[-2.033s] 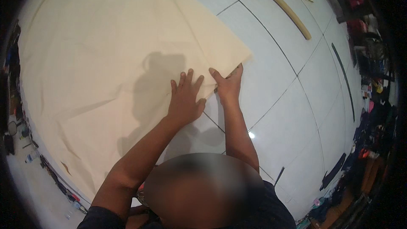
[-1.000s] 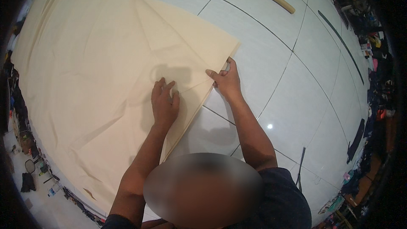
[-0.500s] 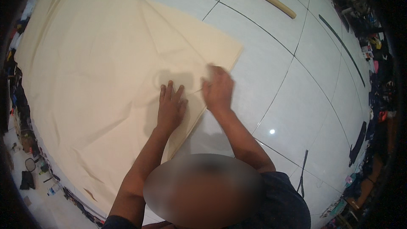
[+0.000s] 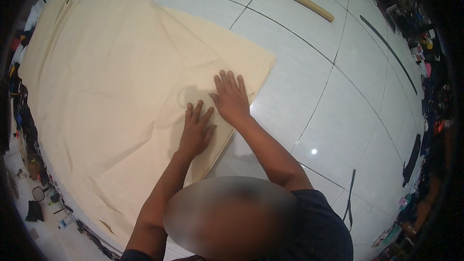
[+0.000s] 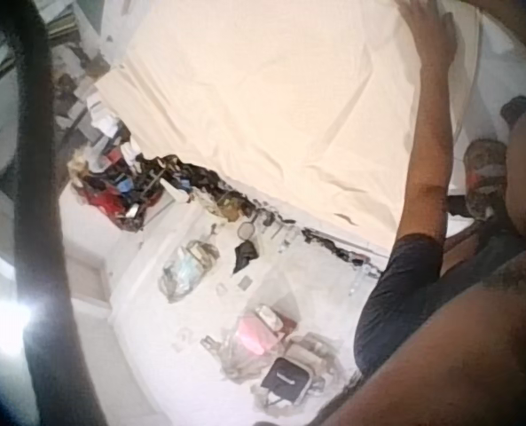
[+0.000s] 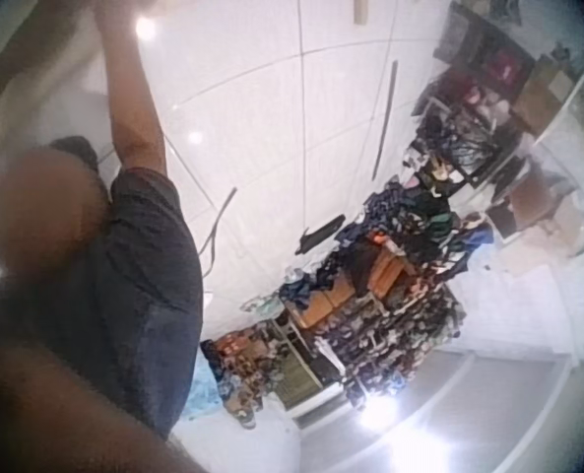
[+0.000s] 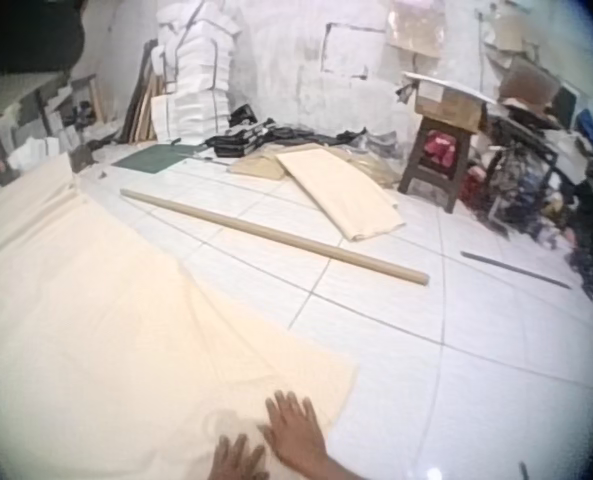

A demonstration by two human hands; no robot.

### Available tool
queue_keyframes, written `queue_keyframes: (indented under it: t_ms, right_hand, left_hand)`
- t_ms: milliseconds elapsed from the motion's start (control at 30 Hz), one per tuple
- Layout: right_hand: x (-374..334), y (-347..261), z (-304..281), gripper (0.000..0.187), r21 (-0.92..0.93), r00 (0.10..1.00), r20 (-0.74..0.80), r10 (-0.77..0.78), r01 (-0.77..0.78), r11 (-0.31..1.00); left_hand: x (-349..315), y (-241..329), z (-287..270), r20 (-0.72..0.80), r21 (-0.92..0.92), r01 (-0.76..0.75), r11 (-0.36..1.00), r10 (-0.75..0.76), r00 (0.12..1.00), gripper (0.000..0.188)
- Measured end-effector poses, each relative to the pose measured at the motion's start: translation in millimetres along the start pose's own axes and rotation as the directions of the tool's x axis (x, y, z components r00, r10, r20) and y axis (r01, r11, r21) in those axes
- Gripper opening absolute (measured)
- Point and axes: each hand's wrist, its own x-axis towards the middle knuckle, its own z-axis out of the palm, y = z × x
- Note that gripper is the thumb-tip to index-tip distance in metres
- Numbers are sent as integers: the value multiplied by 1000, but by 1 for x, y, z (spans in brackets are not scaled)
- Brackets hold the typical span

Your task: The person unfolds a large piece of beige fabric on the floor, smooths it out, and then folds it into a smaller rectangular shape. They then place a long wooden dowel on top of the folded fabric.

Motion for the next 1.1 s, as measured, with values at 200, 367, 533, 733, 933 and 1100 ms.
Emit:
queue_keyframes:
  t_ms: [200,367,533,733,933,1100]
  right_hand:
    - [-41,20,-22,55,-103,997,-27,76,-79,992]
    - [-47,32,-27,58,-63,994,-41,99,-101,993]
    - [-49,38,-22,60,-22,992,-70,107,-109,994]
    - [-50,41,-24,61,114,980,-124,156,-142,983]
    - [-53,41,-28,60,139,968,-201,150,-123,983]
    - [-53,42,-27,56,160,966,-218,140,-106,981]
  left_hand:
    - [1,6,1,-22,19,15,1000,-15,1000,51]
    - [1,7,1,-17,16,29,999,-29,999,53]
    - [2,8,2,-26,0,27,1000,-27,999,53]
    - [1,8,2,-14,9,42,999,-42,999,52]
    - [1,6,3,-24,-2,36,999,-36,999,53]
    - [1,7,3,-20,15,44,999,-44,999,53]
